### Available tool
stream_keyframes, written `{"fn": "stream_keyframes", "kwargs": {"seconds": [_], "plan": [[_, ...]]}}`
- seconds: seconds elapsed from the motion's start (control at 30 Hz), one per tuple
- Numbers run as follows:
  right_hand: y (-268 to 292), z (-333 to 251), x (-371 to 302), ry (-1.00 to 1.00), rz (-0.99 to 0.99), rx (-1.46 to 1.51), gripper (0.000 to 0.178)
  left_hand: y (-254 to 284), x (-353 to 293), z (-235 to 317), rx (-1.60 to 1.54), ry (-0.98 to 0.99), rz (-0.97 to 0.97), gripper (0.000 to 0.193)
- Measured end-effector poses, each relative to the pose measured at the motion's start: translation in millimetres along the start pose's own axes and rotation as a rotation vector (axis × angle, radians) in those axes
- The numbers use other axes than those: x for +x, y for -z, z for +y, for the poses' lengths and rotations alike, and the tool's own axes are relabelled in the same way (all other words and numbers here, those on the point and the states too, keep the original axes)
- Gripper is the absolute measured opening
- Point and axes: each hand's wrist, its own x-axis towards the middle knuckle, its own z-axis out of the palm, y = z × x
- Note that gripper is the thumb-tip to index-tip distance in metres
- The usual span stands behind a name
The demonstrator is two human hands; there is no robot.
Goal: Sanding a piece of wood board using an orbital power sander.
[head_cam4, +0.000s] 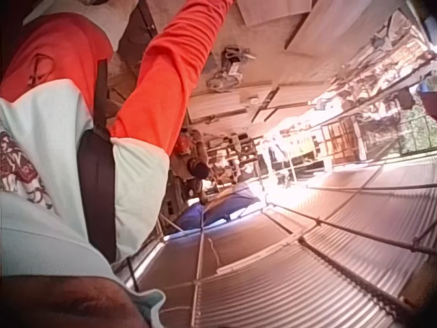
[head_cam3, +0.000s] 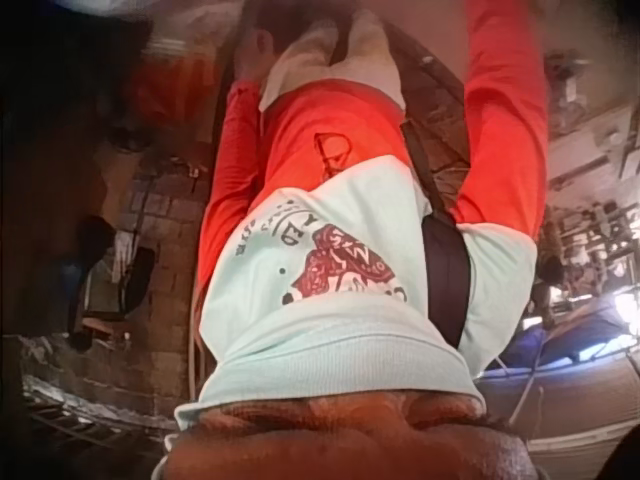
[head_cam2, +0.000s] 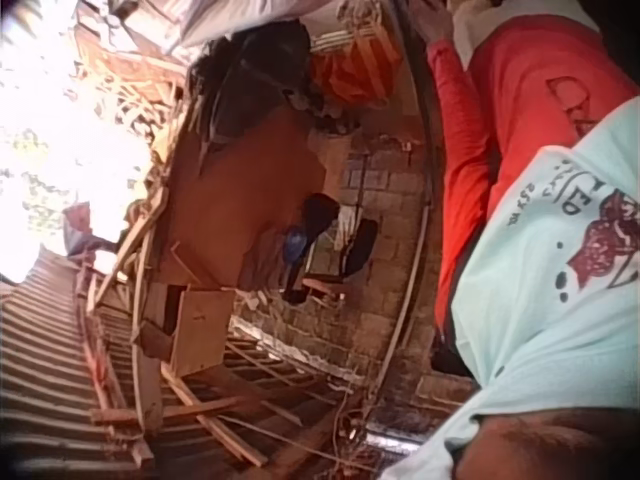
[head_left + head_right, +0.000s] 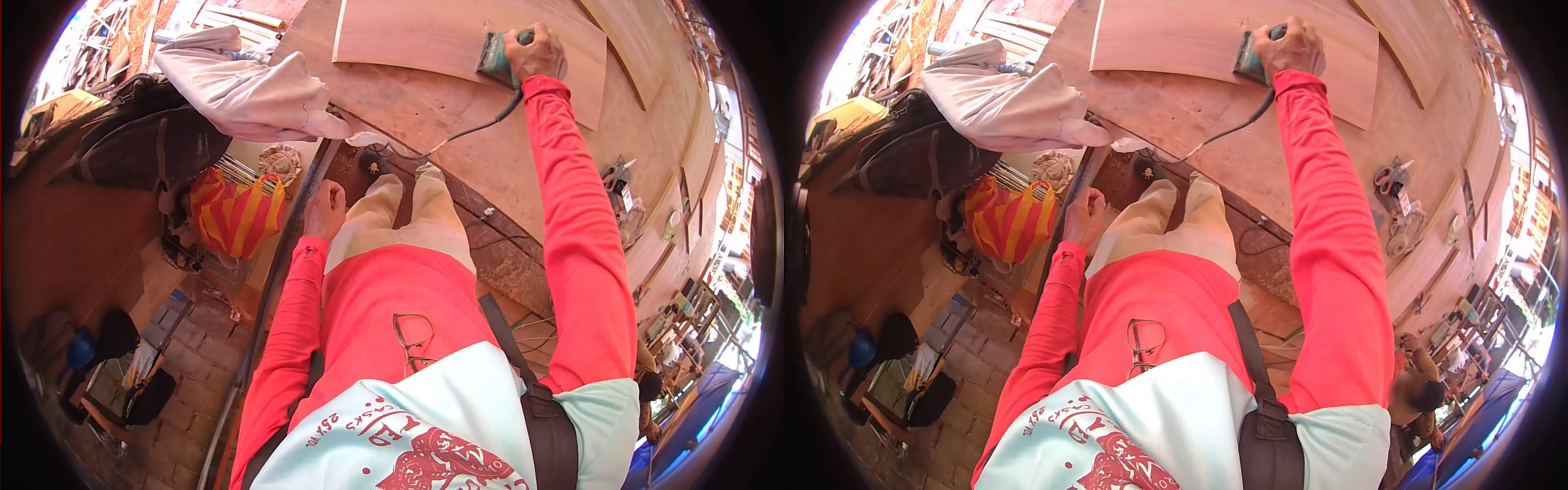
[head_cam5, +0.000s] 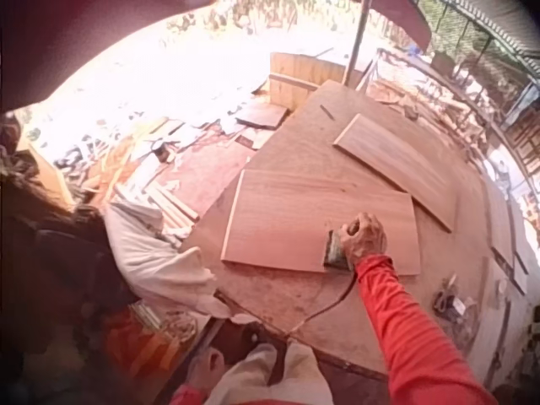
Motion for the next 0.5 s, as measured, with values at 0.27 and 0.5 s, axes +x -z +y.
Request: {"fn": "stream_keyframes", "kwargs": {"seconds": [0.27, 0.5], "plan": [[19, 31, -25, -0.124, -0.006, -0.014, 0.037, 0, 0, -5, 0.065, -0.008, -0.017, 0.011], [8, -36, -27, 0.082, 0.025, 0.095, 0.035, -8, 9, 18, 0.033, -0.063, -0.018, 0.008]]}}
